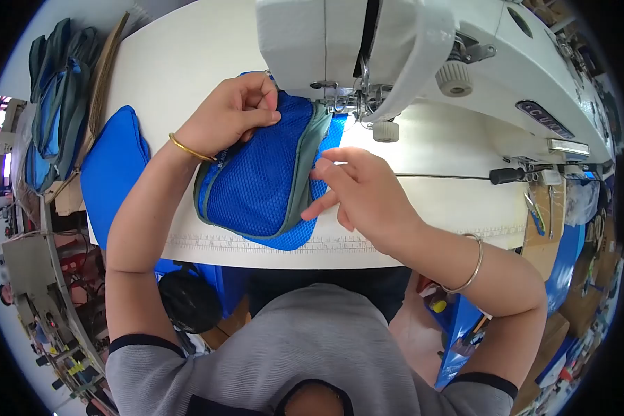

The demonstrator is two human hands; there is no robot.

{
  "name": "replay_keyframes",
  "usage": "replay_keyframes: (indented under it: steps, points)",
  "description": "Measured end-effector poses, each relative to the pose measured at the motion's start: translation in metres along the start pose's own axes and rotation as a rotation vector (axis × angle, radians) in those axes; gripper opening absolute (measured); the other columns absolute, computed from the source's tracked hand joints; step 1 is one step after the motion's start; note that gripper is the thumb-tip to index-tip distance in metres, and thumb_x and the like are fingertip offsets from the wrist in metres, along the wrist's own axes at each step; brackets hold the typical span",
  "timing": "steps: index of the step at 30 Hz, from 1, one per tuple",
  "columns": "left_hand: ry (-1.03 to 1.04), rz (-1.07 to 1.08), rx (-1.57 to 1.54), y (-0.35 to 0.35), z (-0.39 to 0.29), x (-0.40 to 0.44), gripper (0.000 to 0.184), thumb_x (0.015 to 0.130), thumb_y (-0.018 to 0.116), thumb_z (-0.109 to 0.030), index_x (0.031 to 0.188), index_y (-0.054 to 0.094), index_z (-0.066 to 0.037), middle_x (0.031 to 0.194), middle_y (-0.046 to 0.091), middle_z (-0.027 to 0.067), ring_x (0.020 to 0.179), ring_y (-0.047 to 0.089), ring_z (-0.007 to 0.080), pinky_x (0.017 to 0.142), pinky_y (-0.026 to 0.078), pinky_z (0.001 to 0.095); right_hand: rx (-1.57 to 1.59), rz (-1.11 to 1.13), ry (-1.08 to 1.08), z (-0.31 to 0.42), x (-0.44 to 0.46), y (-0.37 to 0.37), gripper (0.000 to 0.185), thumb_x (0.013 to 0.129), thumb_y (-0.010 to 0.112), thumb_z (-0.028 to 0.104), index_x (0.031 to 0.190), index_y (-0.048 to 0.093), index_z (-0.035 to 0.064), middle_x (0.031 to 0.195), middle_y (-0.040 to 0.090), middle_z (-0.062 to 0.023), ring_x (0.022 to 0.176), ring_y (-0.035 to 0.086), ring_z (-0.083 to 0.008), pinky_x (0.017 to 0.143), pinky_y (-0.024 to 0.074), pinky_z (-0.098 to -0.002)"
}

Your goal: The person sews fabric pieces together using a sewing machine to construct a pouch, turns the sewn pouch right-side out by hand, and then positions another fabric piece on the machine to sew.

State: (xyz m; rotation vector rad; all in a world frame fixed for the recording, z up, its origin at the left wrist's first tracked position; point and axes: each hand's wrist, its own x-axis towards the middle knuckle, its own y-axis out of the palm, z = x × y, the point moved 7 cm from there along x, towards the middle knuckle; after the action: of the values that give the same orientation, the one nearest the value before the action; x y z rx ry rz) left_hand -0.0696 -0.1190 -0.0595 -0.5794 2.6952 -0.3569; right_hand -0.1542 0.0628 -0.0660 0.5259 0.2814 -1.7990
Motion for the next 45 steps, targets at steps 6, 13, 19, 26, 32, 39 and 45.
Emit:
replay_keyframes:
  steps: [6,13,19,26,32,39,45]
  points:
    - [0.262,-0.210,0.098,0.006,-0.006,-0.007,0.011,0.085,0.070,0.000,0.090,0.061,-0.004,0.076,0.060,0.0008,0.067,0.054,0.0084,0.061,0.044,0.0250,0.204,-0.007,0.227,-0.014,0.009,0.013,0.028,0.108,0.049,0.024,0.109,0.056,-0.0031,0.093,0.062,-0.0116,0.064,0.068,-0.0172,0.042,0.0349,-0.0226]
    - [0.900,-0.155,0.773,0.045,-0.055,-0.037,0.020,0.084,0.071,-0.015,0.102,0.074,-0.008,0.100,0.069,0.0040,0.094,0.056,0.0259,0.084,0.043,0.0382,0.309,0.020,0.298,-0.030,0.018,0.017,0.025,0.108,0.049,0.022,0.101,0.060,0.0012,0.080,0.062,-0.0070,0.057,0.059,-0.0134,0.043,0.0362,-0.0246]
    - [0.881,-0.116,0.992,0.061,-0.051,-0.039,0.031,0.087,0.069,-0.032,0.105,0.075,-0.008,0.113,0.067,0.0048,0.107,0.054,0.0262,0.092,0.040,0.0396,0.121,0.096,0.240,-0.029,0.005,0.011,0.025,0.106,0.051,0.020,0.096,0.062,0.0012,0.073,0.063,-0.0071,0.055,0.057,-0.0112,0.044,0.0386,-0.0269]
    - [0.817,-0.159,1.096,0.074,-0.046,-0.046,0.036,0.087,0.070,-0.031,0.113,0.072,-0.005,0.121,0.066,0.0055,0.116,0.053,0.0276,0.100,0.040,0.0432,-1.083,-0.185,-0.982,-0.005,-0.044,0.022,0.019,0.087,0.071,0.013,0.095,0.066,-0.0029,0.096,0.069,-0.0158,0.092,0.068,-0.0282,0.075,0.0554,-0.0398]
    - [0.696,-0.283,1.091,0.089,-0.050,-0.051,0.036,0.085,0.070,-0.029,0.111,0.072,-0.004,0.117,0.066,0.0056,0.115,0.054,0.0259,0.099,0.040,0.0434,-1.333,-0.082,-1.133,-0.017,-0.060,0.019,0.030,0.091,0.066,0.014,0.102,0.068,-0.0135,0.111,0.068,-0.0281,0.114,0.063,-0.0393,0.102,0.0524,-0.0450]
    - [0.692,-0.332,1.031,0.084,-0.046,-0.051,0.033,0.083,0.070,-0.027,0.108,0.072,-0.005,0.117,0.067,0.0047,0.112,0.054,0.0256,0.097,0.040,0.0430,-1.331,-0.110,-1.202,-0.014,-0.058,0.016,0.029,0.087,0.073,0.017,0.101,0.070,-0.0086,0.112,0.069,-0.0229,0.109,0.068,-0.0344,0.089,0.0581,-0.0401]
    - [0.719,-0.329,1.039,0.083,-0.046,-0.046,0.032,0.082,0.071,-0.028,0.104,0.073,-0.005,0.117,0.067,0.0040,0.111,0.054,0.0247,0.096,0.040,0.0437,-1.334,-0.073,-1.200,-0.010,-0.052,0.013,0.029,0.091,0.067,0.016,0.100,0.068,-0.0118,0.113,0.068,-0.0285,0.111,0.065,-0.0391,0.097,0.0552,-0.0446]
